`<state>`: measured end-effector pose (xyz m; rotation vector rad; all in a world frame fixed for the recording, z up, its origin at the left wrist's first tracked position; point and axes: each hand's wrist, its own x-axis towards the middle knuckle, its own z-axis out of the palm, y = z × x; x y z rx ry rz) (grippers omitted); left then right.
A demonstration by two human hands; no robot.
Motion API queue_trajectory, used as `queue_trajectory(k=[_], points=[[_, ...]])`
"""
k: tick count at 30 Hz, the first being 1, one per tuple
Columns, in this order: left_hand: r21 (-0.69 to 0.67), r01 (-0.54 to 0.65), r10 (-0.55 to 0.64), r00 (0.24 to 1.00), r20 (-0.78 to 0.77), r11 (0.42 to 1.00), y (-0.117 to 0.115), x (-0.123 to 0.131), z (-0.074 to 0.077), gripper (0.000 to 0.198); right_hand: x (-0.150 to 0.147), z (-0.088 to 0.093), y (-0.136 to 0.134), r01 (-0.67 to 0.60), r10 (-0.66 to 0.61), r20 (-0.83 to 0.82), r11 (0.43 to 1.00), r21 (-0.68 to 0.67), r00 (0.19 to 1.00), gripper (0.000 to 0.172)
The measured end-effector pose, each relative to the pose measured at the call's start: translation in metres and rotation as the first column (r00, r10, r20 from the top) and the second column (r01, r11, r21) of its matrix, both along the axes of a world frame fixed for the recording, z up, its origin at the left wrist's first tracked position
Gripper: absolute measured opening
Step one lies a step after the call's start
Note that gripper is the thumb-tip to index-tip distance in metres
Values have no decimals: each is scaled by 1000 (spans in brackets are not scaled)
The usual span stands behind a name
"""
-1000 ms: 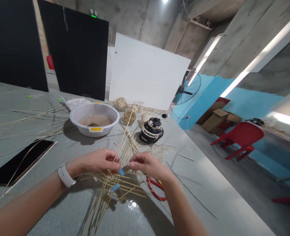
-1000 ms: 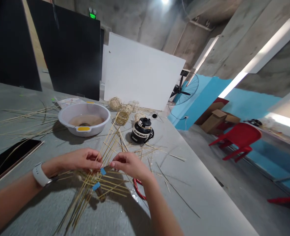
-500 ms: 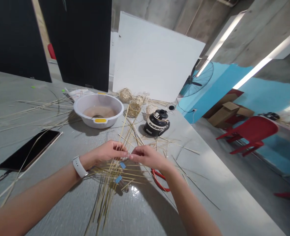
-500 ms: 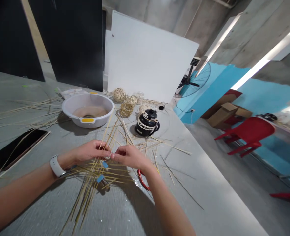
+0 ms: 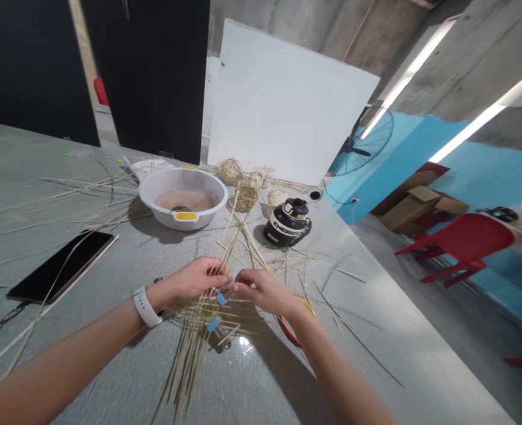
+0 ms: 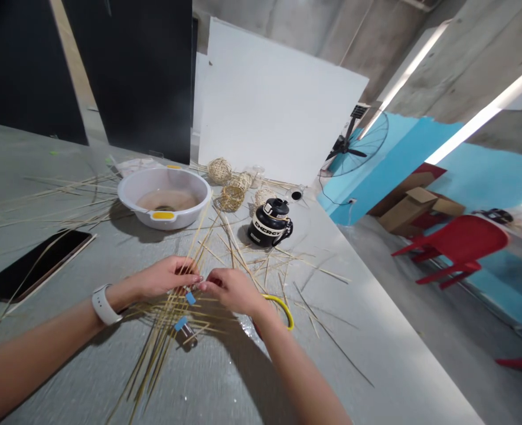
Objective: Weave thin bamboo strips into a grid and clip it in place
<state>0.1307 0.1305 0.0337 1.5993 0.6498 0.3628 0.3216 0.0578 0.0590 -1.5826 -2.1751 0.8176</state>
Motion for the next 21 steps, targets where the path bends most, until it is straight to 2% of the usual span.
queue_trajectory(k=[6, 12, 21], points=[[10, -11, 11, 1000, 9, 1000, 1, -1, -8, 23, 2, -9, 1, 18, -18, -6, 999, 39, 1000, 26], [94, -37, 35, 999, 19, 995, 2, 0, -8, 21, 2, -8, 1, 41, -41, -15, 998, 54, 999, 27], [111, -39, 38, 999, 9, 993, 4, -4, -11, 25, 6, -10, 0, 134, -129, -59, 988, 71, 990, 29]])
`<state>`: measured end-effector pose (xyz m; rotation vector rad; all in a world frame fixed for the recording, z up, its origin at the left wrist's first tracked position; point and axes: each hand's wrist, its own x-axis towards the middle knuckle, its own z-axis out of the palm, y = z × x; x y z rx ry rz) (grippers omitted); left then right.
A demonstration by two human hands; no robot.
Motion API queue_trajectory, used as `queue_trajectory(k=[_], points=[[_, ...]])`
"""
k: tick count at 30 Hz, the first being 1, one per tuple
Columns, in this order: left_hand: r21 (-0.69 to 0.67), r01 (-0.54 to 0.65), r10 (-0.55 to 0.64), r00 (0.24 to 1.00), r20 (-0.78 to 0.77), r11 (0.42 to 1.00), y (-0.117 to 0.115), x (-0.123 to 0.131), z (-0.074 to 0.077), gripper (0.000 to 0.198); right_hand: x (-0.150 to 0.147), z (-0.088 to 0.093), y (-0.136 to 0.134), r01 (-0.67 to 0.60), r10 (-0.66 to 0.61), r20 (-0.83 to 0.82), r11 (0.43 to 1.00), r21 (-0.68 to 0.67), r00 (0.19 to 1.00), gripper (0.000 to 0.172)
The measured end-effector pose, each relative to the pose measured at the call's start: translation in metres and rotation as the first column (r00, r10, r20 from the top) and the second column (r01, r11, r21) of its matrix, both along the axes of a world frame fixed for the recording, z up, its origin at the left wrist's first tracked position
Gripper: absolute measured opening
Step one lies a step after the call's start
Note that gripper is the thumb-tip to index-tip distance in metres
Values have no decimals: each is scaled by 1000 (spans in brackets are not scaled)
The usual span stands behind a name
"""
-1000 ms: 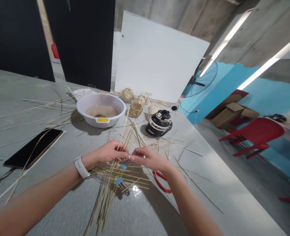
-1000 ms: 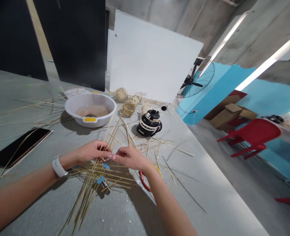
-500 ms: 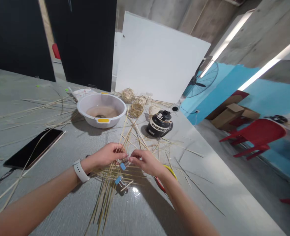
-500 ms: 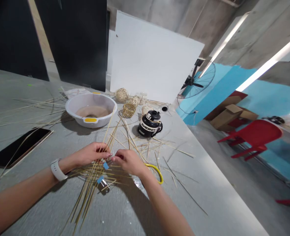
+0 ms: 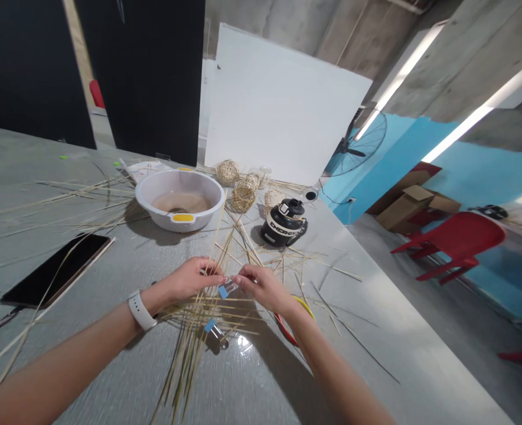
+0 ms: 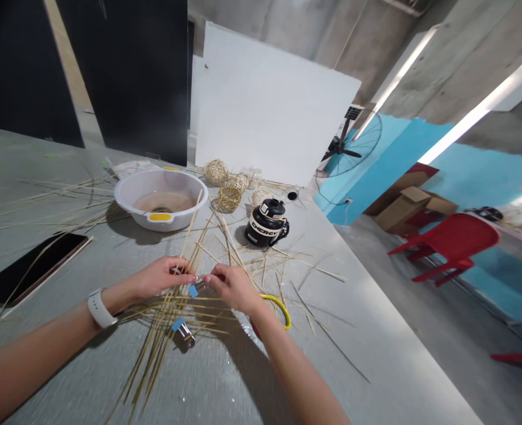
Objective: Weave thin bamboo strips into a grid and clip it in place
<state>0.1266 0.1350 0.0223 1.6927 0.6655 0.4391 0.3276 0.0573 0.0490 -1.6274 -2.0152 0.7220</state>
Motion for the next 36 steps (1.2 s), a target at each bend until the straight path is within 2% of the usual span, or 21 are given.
queue_trajectory(k=[6, 11, 20, 36], points=[[3, -32, 32, 999, 32, 999, 2, 1, -1, 23, -4, -6, 1, 21, -20, -23, 999, 46, 1000, 28], [-26, -52, 54, 997, 54, 998, 4, 1, -5, 22, -3, 0, 1, -4, 6, -19, 998, 60, 1000, 24], [-153, 45, -32, 996, 89, 987, -2, 4, -8, 27, 18, 5, 13, 83, -78, -106, 995, 47, 991, 35], [-242, 113, -85, 989, 121, 964, -6, 7, -3, 29, 9, 15, 29, 60, -54, -104, 997, 48, 993, 35]])
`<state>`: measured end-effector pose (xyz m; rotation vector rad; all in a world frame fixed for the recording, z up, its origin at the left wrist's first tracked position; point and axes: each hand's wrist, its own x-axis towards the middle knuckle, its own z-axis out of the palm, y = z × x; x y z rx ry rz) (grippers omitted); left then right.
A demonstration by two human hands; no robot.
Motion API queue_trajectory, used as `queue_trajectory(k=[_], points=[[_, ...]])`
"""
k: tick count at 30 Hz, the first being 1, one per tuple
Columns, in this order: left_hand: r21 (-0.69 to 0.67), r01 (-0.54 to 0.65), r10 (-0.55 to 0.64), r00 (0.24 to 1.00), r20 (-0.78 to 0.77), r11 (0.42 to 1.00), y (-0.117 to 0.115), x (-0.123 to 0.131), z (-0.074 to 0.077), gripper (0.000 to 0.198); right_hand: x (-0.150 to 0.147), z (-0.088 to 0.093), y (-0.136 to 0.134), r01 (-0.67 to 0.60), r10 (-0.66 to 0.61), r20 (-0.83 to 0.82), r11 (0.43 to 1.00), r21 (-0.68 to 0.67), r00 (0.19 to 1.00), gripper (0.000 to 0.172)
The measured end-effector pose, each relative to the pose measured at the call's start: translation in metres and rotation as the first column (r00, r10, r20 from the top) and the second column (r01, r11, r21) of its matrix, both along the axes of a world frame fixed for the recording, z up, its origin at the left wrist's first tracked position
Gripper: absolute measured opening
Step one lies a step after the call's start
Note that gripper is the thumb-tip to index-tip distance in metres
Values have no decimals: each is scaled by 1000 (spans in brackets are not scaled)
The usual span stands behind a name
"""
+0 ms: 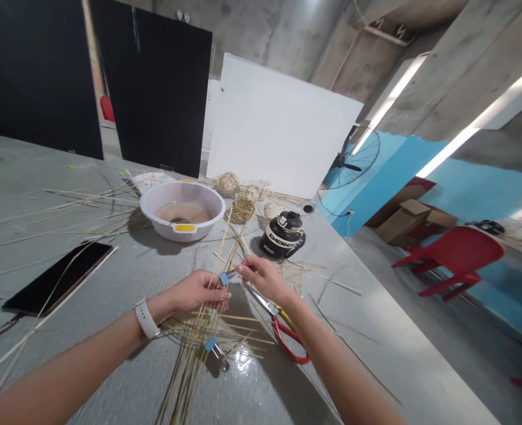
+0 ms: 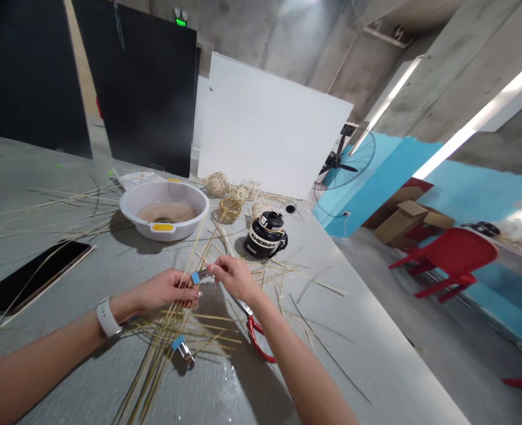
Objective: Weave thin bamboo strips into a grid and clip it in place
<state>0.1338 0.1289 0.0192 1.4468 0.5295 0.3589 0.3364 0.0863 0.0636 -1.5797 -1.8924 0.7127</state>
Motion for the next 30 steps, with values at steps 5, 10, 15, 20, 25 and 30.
queue_trajectory(k=[5, 10, 15, 20, 25, 30], points=[[-43, -8, 7, 1000, -20, 999, -2, 0, 3, 31, -3, 1, -1, 9, -9, -12, 1000, -21, 1000, 36], [-79, -31, 26, 998, -59, 996, -3, -1, 7, 32, -6, 0, -3, 30, -32, -36, 998, -52, 999, 41], [-63, -81, 77, 995, -70, 995, 0, -2, 4, 32, 3, -1, -5, 51, -54, -66, 998, -46, 996, 43], [-3, -151, 150, 986, -68, 989, 3, -6, 3, 25, 12, -5, -16, 17, -23, -75, 996, -84, 997, 46], [4, -168, 168, 985, -48, 986, 3, -6, 2, 24, 3, -14, -23, -30, 19, -88, 992, -125, 996, 43], [-59, -167, 165, 986, -29, 984, 5, -7, 0, 28, 6, -7, -28, 117, -126, -147, 991, -71, 981, 44]])
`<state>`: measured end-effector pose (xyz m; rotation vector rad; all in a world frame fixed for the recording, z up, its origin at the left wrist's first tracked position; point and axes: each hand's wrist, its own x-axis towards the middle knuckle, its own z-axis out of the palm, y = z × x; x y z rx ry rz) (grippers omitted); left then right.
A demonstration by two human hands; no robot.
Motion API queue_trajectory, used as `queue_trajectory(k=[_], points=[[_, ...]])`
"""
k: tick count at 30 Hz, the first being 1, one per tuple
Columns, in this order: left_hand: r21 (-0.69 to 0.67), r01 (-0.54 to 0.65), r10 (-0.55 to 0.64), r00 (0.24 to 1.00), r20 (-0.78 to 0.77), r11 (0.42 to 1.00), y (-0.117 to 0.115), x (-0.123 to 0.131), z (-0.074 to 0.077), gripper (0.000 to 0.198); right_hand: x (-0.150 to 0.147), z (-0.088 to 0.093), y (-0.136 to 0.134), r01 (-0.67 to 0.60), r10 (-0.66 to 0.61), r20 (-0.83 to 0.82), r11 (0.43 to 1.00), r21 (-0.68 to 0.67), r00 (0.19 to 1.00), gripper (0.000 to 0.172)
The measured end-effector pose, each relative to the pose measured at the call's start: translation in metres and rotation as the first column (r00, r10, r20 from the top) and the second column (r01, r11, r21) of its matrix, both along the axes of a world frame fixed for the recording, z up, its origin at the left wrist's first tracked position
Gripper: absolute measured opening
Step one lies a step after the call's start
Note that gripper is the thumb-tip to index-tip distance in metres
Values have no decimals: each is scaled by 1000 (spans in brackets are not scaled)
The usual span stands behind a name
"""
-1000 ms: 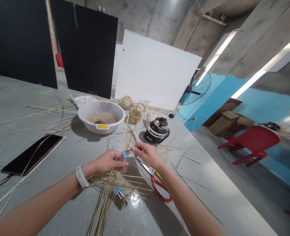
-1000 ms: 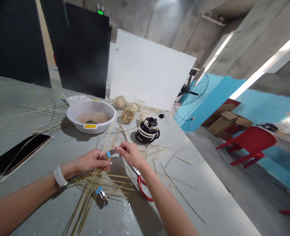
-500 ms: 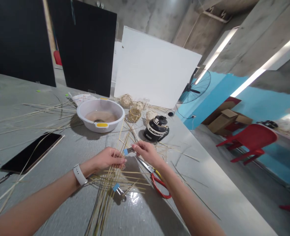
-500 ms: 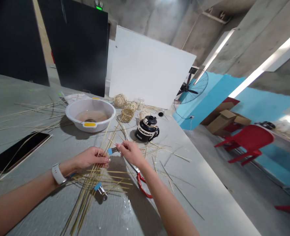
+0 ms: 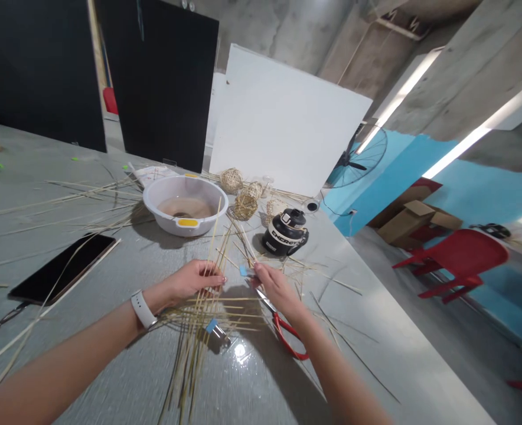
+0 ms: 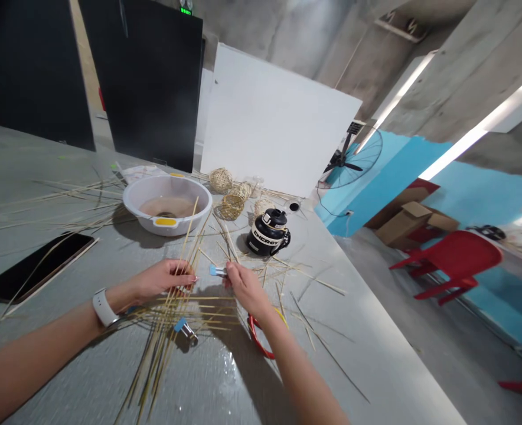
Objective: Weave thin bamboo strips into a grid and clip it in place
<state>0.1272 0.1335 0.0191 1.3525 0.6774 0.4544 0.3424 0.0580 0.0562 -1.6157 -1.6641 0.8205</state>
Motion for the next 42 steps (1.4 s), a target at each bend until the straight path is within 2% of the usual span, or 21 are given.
queue_trajectory(k=[2, 6, 11, 13, 14, 15, 17, 20, 26, 32, 35, 42], points=[[-13, -2, 2, 1000, 5, 1000, 1, -1, -1, 30, 7, 5, -4, 44, -44, -51, 999, 5, 998, 41], [-8, 2, -2, 1000, 11, 1000, -1, -2, -2, 30, 12, 6, -10, 23, -35, -156, 997, -78, 987, 35], [36, -17, 17, 1000, -1, 999, -3, -3, -3, 28, -12, 2, -17, -12, -2, -120, 993, -116, 993, 25], [55, -26, 26, 1000, -10, 998, -3, -4, -3, 27, -29, 3, -19, -54, 63, 106, 994, -92, 992, 21], [63, -26, 27, 1000, -14, 998, -2, -4, -3, 26, -37, 3, -20, -97, 120, 340, 992, -84, 933, 21], [68, -24, 26, 999, -19, 997, -2, -5, -4, 25, -45, 4, -20, -138, 169, 529, 986, -98, 832, 21], [75, -16, 18, 1000, -25, 997, -2, -6, -3, 24, -56, 5, -19, -182, 221, 683, 975, -130, 696, 21], [75, 4, -2, 999, -32, 997, -2, -8, -3, 23, -61, 5, -13, -224, 272, 686, 961, -161, 675, 19], [68, 52, -49, 998, -41, 996, -5, -13, -5, 20, -53, 8, -10, -338, 399, 659, 914, -226, 637, 21], [59, 49, -46, 998, -47, 997, -7, -11, -9, 21, -60, 10, -16, -334, 412, 724, 906, -261, 553, 21], [33, 56, -54, 997, -50, 998, -7, -11, -9, 22, -61, 13, -16, -373, 458, 731, 880, -293, 507, 21], [32, 28, -26, 998, -60, 999, -11, -13, -10, 23, -52, 14, -12, -425, 505, 704, 851, -308, 500, 21]])
